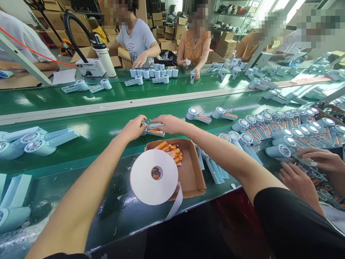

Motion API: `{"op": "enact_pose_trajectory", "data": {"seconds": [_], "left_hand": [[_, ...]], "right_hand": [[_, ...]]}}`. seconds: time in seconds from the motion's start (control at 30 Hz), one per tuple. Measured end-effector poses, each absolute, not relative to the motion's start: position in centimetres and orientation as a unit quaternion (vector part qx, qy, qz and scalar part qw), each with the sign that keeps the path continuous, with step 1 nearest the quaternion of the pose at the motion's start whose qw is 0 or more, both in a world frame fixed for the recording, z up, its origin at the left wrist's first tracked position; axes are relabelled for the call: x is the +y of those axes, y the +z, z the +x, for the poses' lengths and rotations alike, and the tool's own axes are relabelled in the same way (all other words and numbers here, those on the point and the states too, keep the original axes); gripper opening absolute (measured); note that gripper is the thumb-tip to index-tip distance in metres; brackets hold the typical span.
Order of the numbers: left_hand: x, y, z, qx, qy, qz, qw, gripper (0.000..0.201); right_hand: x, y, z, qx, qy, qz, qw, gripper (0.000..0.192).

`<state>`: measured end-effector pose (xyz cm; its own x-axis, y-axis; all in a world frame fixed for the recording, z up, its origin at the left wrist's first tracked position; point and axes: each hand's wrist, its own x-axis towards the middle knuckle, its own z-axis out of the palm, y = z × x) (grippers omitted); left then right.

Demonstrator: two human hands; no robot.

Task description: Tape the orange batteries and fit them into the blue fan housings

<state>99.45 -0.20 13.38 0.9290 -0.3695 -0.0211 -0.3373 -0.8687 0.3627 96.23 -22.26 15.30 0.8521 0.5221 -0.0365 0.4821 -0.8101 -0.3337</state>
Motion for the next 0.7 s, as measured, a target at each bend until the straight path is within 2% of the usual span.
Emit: {"op": "enact_pose_trajectory", "data": {"seconds": [0.1,0.17,0.23,0.37,0.47,0.53,0.63,0.7], "left_hand": [[2.5,14.4,92.8,-0.296,-0.001,0.931,0.216,0.056],[4.3,14.7,87.8,-0.434,-0.043,0.881,0.185,0.064],[5.7,14.8,83.7,-0.474,-0.050,0.870,0.126,0.061],[7.6,14.3,79.5,-0.450,-0.011,0.890,0.073,0.063],[8.9,13.5,77.7,-0.445,0.051,0.892,0.058,0.064],[9.3,12.5,76.4,-0.445,0.118,0.886,0.061,0.063],[9.2,10.3,74.5,-0.421,0.199,0.881,0.090,0.061],[8.8,8.6,73.6,-0.384,0.214,0.891,0.114,0.057]], "right_hand": [[-26.4,16.4,90.8,-0.175,0.012,-0.934,0.312,0.027],[-28.5,16.3,86.5,-0.156,0.029,-0.919,0.361,0.040],[-29.2,15.8,82.9,-0.168,0.049,-0.906,0.386,0.050],[-27.6,14.6,78.2,-0.202,0.090,-0.900,0.376,0.036],[-25.1,13.6,75.7,-0.210,0.090,-0.918,0.323,0.044],[-23.5,12.6,74.0,-0.233,0.064,-0.927,0.286,0.053],[-21.6,10.8,71.5,-0.265,-0.013,-0.927,0.266,0.037],[-20.8,9.8,70.2,-0.295,-0.066,-0.906,0.296,0.032]]}}
